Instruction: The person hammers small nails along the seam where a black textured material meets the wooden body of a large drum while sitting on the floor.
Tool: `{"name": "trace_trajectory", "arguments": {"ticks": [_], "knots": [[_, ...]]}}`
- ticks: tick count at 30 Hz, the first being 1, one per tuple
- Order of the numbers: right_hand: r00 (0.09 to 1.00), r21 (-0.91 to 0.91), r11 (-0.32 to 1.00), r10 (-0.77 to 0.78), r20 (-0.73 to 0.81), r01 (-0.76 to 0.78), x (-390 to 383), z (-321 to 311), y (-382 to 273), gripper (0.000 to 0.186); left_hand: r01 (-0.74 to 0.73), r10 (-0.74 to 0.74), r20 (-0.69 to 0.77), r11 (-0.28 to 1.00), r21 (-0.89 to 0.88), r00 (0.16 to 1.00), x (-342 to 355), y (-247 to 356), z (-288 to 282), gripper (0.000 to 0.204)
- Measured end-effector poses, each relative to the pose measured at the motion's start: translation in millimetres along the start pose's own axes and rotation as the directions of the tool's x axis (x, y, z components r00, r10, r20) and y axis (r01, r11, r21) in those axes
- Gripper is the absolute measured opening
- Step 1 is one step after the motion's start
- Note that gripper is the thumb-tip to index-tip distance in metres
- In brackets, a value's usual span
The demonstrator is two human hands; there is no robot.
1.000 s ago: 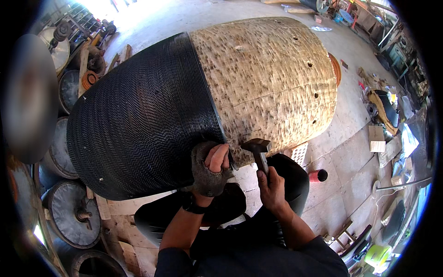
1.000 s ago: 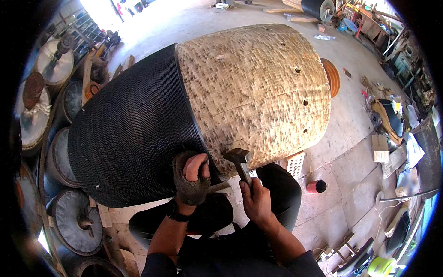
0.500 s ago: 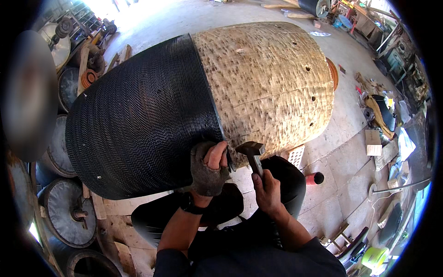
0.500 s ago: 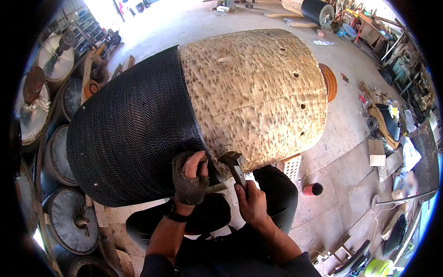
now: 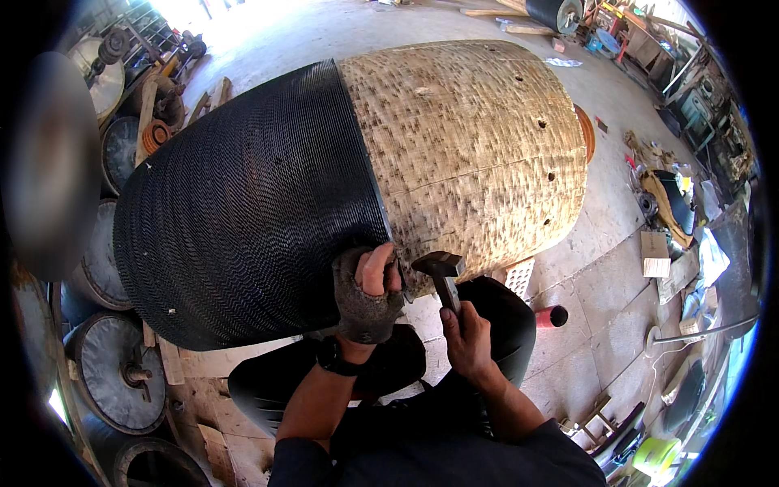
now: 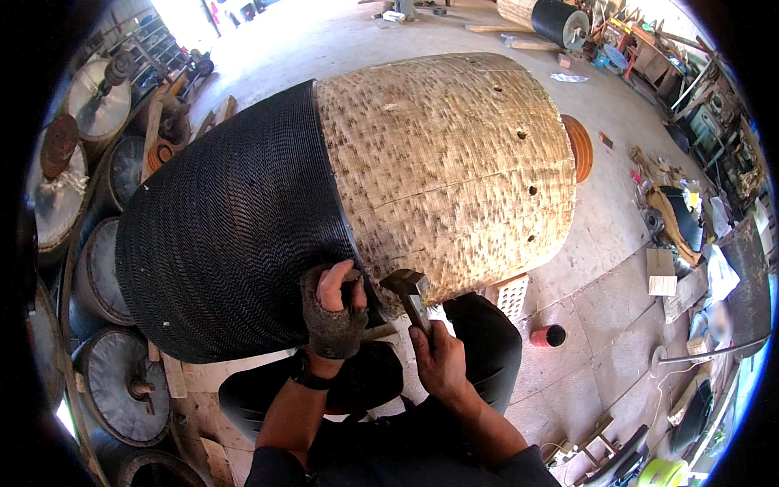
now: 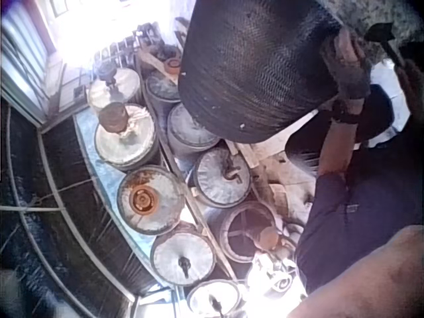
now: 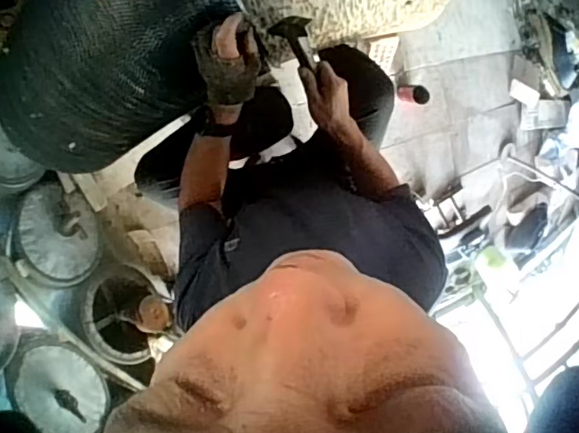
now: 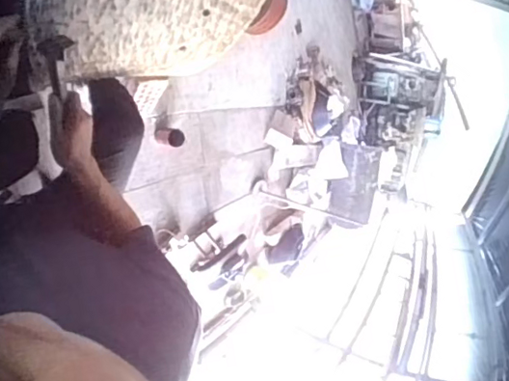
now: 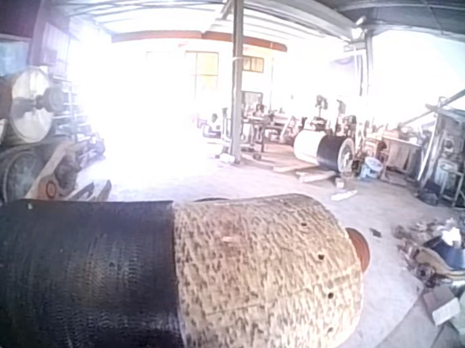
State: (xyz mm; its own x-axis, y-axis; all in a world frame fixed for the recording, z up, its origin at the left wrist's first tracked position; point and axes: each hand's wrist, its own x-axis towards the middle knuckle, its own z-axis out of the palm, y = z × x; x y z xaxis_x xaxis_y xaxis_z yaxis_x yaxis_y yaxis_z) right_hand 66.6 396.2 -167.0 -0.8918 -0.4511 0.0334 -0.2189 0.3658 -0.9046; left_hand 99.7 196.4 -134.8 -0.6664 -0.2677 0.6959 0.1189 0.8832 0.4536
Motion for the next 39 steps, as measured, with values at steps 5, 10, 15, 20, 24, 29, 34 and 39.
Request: {"name": "trace_trajectory", "arguments": {"ticks": [5,10,15,20,24,29,34,39], "knots": [[1.0,-0.011,1.0,-0.025,-0.017,0.025,1.2,-1.6,1.0,0.026,0.018,-0.019,-0.005,0.999,-0.035,1.0,1.0,-0.5,0.0,0.05],[1.0,0.035,0.999,-0.009,-0.003,0.009,2.3,-1.1,-0.2,0.027,-0.019,0.019,-0.003,1.0,0.02,1.0,2.1,-1.2,0.8,0.042],[0.998,0.046,0.997,0.062,0.033,-0.063,0.5,-1.0,-1.7,0.028,-0.03,0.029,-0.055,0.999,-0.012,0.998,0.6,-4.2,0.3,0.037],[0.999,0.011,0.999,0.049,0.014,-0.05,1.0,-1.2,-0.4,0.026,-0.132,0.151,-0.21,0.986,0.1,0.966,8.1,-23.1,-5.5,0.032],[1.0,0.053,0.999,0.011,0.014,-0.012,3.7,2.3,2.2,0.026,-0.075,0.12,-0.267,0.982,0.171,0.956,15.3,-37.7,-5.4,0.031],[1.0,0.052,0.999,0.008,0.021,-0.009,6.9,7.9,6.0,0.024,-0.1,0.15,-0.267,0.976,0.193,0.952,14.1,-40.4,-2.6,0.031],[1.0,-0.008,1.0,-0.011,-0.005,0.011,9.0,10.5,7.3,0.024,-0.104,0.139,-0.225,0.981,0.161,0.964,15.7,-42.2,-4.5,0.03],[1.0,0.0,1.0,-0.008,-0.018,0.008,8.0,10.6,1.4,0.025,-0.13,0.149,-0.228,0.987,0.1,0.962,20.6,-42.1,-5.6,0.029]]}}
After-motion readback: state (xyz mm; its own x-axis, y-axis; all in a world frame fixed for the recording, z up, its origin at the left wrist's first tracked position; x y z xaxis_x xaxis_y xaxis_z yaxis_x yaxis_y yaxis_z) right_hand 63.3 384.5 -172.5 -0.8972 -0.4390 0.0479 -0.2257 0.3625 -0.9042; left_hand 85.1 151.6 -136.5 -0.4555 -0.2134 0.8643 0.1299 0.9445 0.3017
